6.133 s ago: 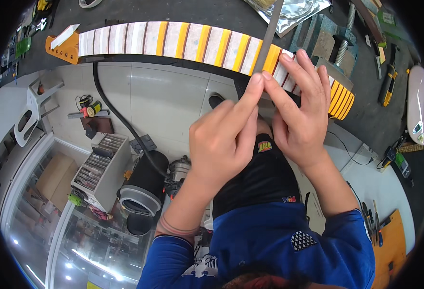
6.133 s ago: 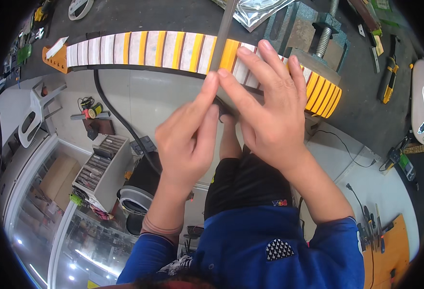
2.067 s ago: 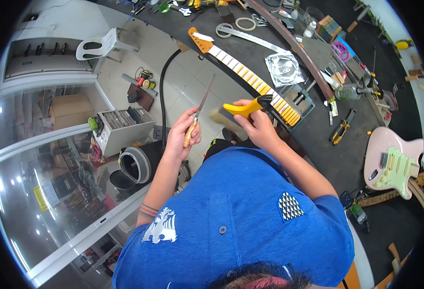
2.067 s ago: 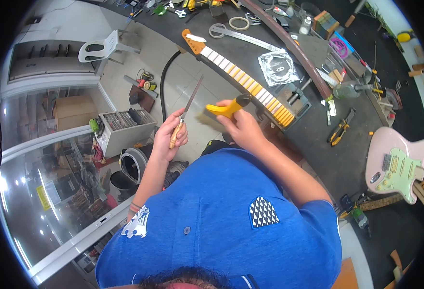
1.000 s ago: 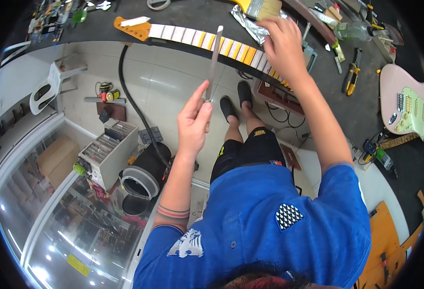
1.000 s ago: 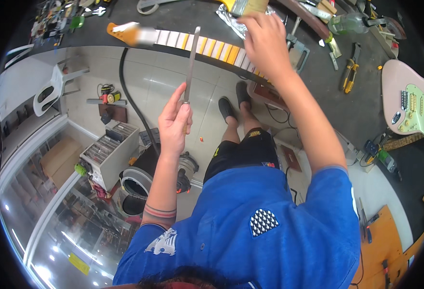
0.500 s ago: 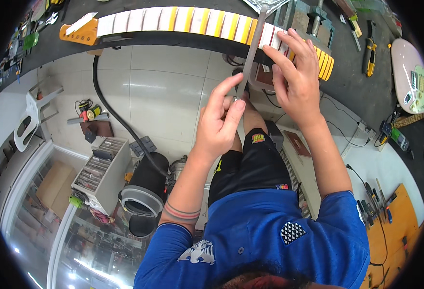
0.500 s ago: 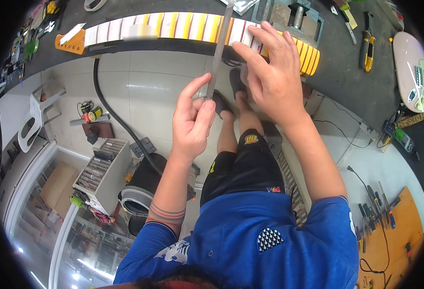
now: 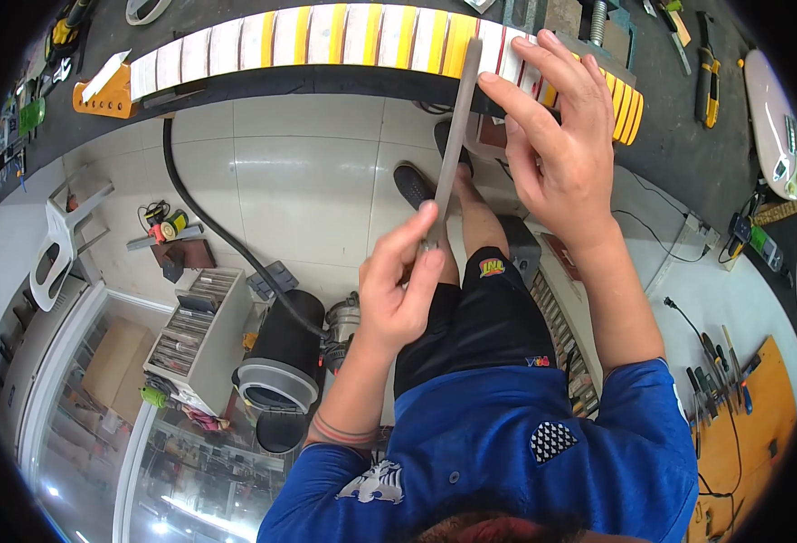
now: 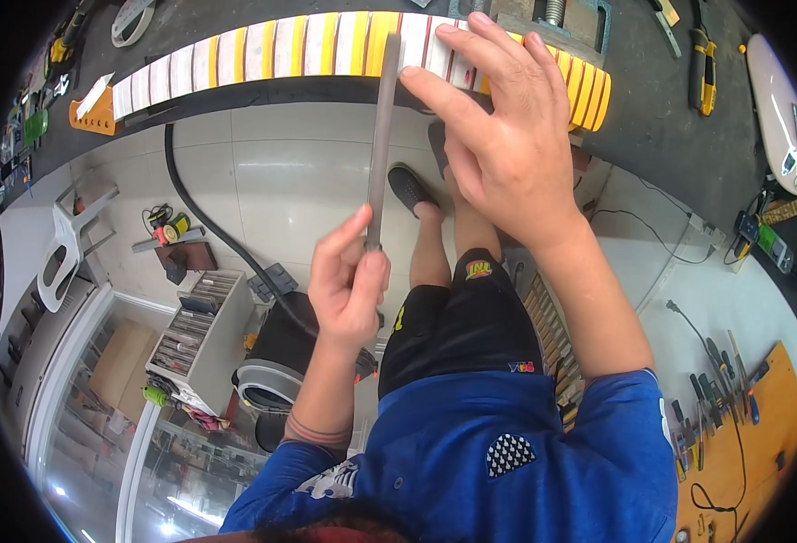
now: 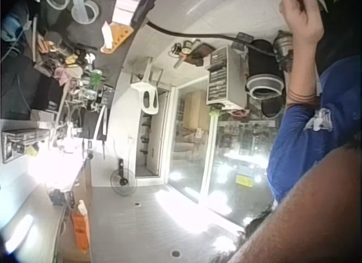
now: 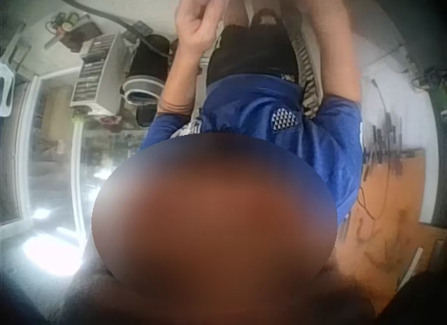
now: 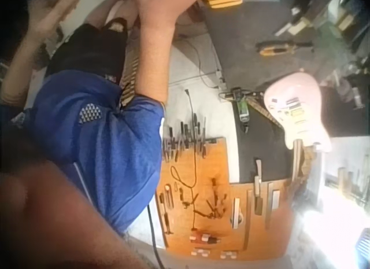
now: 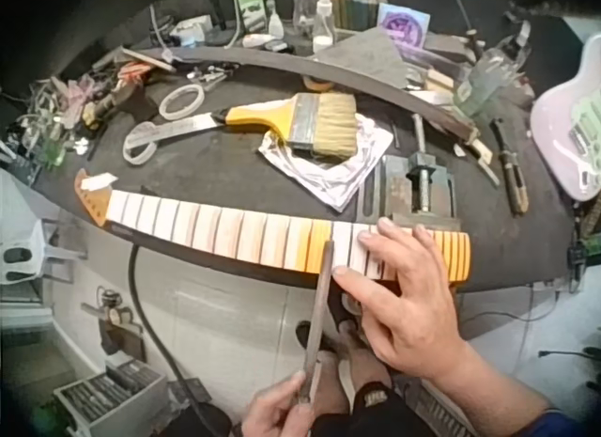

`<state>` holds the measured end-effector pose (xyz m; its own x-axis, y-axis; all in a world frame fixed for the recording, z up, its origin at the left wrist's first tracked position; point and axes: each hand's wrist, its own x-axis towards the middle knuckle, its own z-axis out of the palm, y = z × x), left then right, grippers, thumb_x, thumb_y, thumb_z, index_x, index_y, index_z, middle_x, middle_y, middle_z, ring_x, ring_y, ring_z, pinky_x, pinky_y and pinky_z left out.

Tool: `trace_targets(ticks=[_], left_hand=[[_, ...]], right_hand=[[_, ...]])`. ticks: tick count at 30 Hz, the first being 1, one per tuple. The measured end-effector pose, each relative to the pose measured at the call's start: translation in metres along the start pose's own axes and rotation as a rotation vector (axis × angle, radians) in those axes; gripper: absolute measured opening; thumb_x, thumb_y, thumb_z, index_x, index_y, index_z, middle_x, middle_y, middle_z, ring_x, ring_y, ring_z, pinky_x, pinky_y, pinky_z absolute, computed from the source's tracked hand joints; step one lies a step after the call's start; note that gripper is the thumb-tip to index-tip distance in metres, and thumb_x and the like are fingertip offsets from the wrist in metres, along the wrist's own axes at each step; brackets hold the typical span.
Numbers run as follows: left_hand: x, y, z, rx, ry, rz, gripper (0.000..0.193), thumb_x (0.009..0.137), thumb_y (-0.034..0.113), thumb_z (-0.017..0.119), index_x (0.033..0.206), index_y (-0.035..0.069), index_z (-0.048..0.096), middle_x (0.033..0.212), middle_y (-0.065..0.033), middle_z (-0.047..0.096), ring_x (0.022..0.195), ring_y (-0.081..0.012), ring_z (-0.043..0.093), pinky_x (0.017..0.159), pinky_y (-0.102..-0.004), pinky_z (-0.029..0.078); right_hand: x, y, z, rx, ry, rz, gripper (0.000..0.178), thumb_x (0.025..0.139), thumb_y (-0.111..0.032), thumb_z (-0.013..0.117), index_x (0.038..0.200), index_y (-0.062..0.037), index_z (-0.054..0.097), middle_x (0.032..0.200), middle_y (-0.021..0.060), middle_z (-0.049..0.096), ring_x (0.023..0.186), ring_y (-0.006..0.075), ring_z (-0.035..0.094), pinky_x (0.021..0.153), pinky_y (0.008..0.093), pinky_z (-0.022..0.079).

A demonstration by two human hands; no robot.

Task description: The person uses a file to smooth the edges of the frets on a guitar neck, moving the tool back and forth along the side of the neck and occasionally picking up small metal components.

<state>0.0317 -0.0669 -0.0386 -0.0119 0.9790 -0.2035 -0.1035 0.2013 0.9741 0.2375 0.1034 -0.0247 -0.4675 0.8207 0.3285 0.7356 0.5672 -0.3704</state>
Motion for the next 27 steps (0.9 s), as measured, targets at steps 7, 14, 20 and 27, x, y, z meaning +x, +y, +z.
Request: trace_targets(ticks=[7, 14, 20, 27], left_hand=[[0.09, 0.031, 0.029, 0.038, 0.116, 0.064, 0.042, 0.112, -0.003, 0.059, 0.154, -0.002, 0.061, 0.102, -0.0024, 0.07, 0.071, -0.0022, 0.054, 0.062, -0.0193, 0.04], [0.051, 0.02, 0.02, 0.101, 0.142, 0.048, 0.043, 0.106, -0.004, 0.067, 0.149, -0.005, 0.066, 0.115, -0.0107, 0.079, 0.082, -0.0085, 0.066, 0.075, -0.024, 0.053], [0.031, 0.019, 0.013, 0.194, 0.105, 0.078, 0.043, 0.106, -0.005, 0.068, 0.149, -0.005, 0.066, 0.117, -0.0102, 0.076, 0.082, -0.0069, 0.063, 0.075, -0.0239, 0.052], [0.103, 0.047, 0.033, 0.131, 0.158, -0.004, 0.042, 0.105, -0.003, 0.07, 0.147, -0.003, 0.068, 0.13, -0.0181, 0.08, 0.1, -0.014, 0.076, 0.088, -0.0284, 0.059]], right_hand=[[0.001, 0.001, 0.002, 0.012, 0.008, 0.001, 0.061, 0.085, 0.005, 0.072, 0.138, -0.0229, 0.078, 0.154, 0.0114, 0.065, 0.148, 0.0384, 0.059, 0.124, 0.0644, 0.038], [0.001, 0.002, 0.006, 0.038, 0.041, 0.013, 0.064, 0.074, 0.002, 0.072, 0.133, -0.0237, 0.08, 0.15, 0.0078, 0.066, 0.147, 0.0348, 0.059, 0.125, 0.0611, 0.039], [0.0, 0.004, 0.002, 0.052, 0.0, 0.023, 0.065, 0.076, 0.001, 0.072, 0.136, -0.0241, 0.078, 0.151, 0.0095, 0.065, 0.148, 0.036, 0.059, 0.127, 0.0605, 0.035], [0.002, 0.003, 0.001, 0.063, -0.006, 0.031, 0.063, 0.078, 0.0, 0.073, 0.136, -0.0247, 0.078, 0.152, 0.0093, 0.065, 0.149, 0.0353, 0.058, 0.128, 0.06, 0.034]])
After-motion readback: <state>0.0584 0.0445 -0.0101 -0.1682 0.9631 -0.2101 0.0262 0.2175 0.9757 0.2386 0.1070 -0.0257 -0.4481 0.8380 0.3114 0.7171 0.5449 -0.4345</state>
